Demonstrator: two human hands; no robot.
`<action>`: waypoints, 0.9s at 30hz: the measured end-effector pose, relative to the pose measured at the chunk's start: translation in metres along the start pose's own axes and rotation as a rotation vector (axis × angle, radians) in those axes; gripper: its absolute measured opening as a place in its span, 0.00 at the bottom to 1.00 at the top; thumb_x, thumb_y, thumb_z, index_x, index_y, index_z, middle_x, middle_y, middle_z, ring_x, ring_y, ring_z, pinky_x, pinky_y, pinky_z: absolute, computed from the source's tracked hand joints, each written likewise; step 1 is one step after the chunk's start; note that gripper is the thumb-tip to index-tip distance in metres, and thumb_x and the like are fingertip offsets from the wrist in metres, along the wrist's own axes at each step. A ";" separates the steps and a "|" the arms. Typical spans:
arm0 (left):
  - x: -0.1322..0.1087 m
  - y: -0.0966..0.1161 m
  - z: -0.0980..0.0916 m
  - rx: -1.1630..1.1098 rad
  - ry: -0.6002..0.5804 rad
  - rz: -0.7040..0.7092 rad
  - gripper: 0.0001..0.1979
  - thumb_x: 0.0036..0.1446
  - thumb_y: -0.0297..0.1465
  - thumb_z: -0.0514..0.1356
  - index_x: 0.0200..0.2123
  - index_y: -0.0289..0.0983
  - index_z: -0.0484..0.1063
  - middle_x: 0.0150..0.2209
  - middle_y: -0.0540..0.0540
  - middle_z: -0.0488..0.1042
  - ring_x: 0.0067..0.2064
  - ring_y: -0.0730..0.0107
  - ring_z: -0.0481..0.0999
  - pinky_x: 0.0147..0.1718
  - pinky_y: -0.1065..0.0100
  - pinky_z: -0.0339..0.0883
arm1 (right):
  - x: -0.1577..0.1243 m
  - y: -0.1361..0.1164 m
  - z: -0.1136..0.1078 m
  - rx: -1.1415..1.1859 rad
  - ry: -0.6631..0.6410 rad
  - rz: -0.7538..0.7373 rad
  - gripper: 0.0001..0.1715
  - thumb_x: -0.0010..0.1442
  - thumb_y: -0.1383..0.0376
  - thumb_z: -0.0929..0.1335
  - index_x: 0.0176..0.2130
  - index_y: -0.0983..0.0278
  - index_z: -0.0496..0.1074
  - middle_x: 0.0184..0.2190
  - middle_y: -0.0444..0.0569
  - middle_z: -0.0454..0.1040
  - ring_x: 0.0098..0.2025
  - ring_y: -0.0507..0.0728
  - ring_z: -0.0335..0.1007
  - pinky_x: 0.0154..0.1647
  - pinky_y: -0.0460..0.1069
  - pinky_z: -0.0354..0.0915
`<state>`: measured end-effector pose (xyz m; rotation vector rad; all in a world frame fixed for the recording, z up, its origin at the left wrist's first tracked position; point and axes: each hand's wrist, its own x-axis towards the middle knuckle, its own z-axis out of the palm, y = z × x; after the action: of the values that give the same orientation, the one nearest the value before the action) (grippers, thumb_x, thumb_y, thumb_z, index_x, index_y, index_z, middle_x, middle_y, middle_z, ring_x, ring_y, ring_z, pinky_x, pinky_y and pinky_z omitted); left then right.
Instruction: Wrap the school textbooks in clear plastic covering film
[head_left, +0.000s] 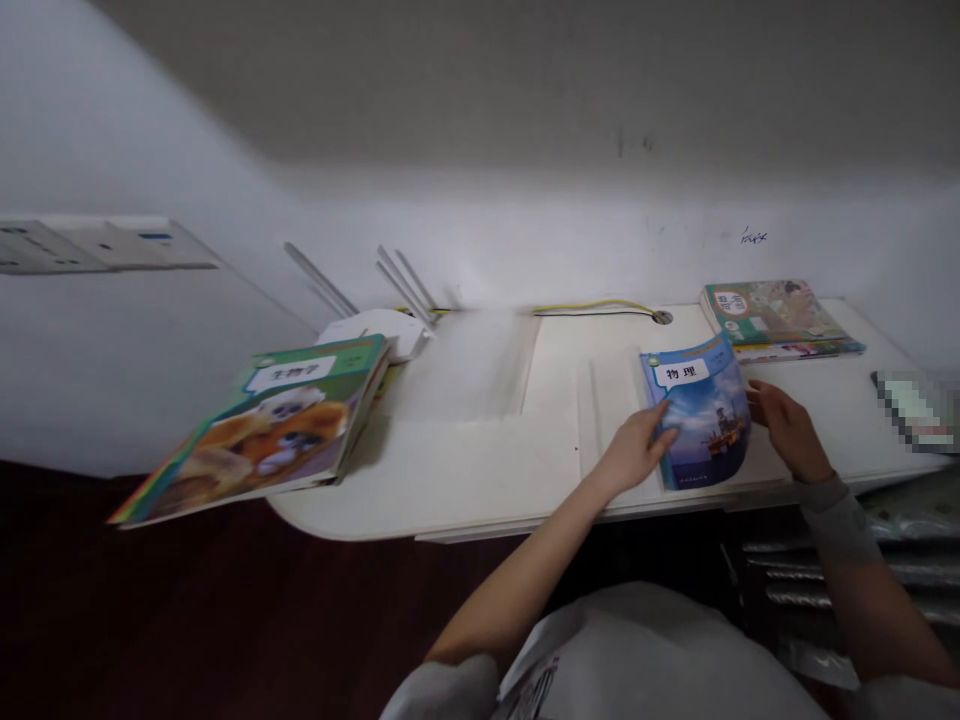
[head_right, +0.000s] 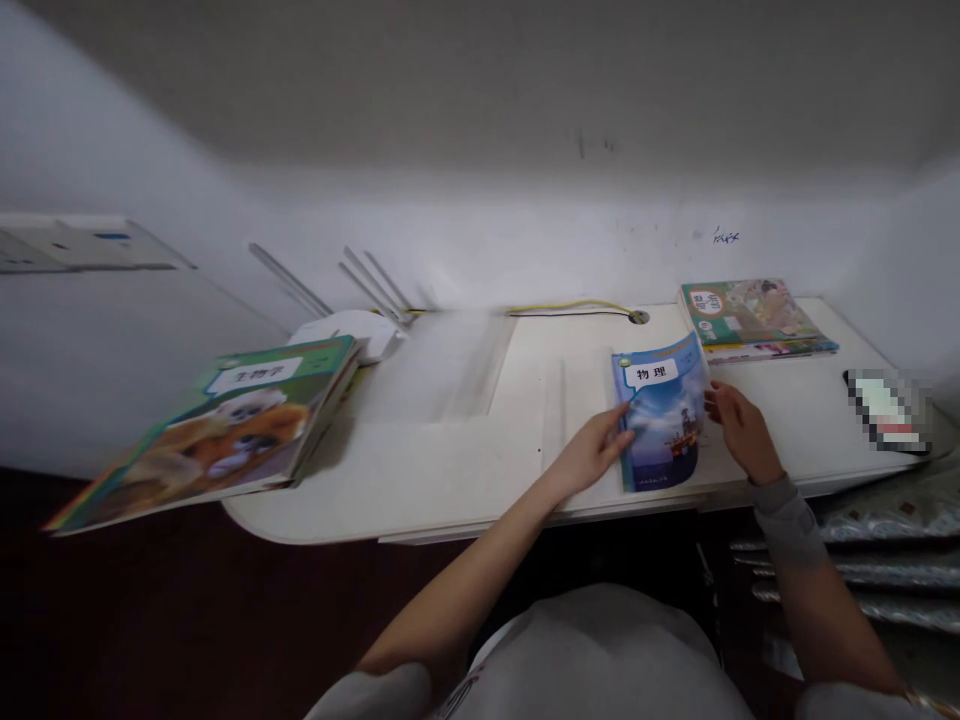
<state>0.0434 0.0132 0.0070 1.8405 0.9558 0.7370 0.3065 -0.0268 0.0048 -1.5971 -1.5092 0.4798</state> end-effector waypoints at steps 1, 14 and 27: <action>-0.003 0.002 -0.002 0.173 -0.029 0.035 0.24 0.57 0.44 0.56 0.54 0.41 0.67 0.58 0.39 0.65 0.62 0.47 0.57 0.59 0.40 0.44 | 0.002 -0.002 -0.003 0.055 0.009 0.050 0.30 0.63 0.50 0.56 0.53 0.65 0.67 0.49 0.57 0.73 0.50 0.62 0.69 0.50 0.59 0.66; -0.021 -0.010 -0.003 0.922 -0.082 0.200 0.30 0.61 0.45 0.50 0.59 0.32 0.59 0.61 0.35 0.61 0.63 0.56 0.56 0.58 0.55 0.55 | -0.005 0.017 -0.021 0.649 -0.156 0.534 0.34 0.43 0.60 0.75 0.50 0.57 0.66 0.33 0.44 0.79 0.37 0.58 0.76 0.40 0.53 0.72; -0.020 -0.027 0.022 0.913 0.010 0.148 0.31 0.64 0.46 0.43 0.60 0.28 0.56 0.62 0.35 0.58 0.62 0.59 0.60 0.58 0.55 0.53 | -0.005 0.015 -0.009 0.167 -0.042 0.349 0.29 0.50 0.46 0.68 0.42 0.64 0.74 0.28 0.46 0.77 0.31 0.57 0.72 0.33 0.51 0.68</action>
<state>0.0422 -0.0059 -0.0281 2.7123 1.2965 0.4033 0.3220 -0.0327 -0.0034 -1.7300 -1.1867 0.8171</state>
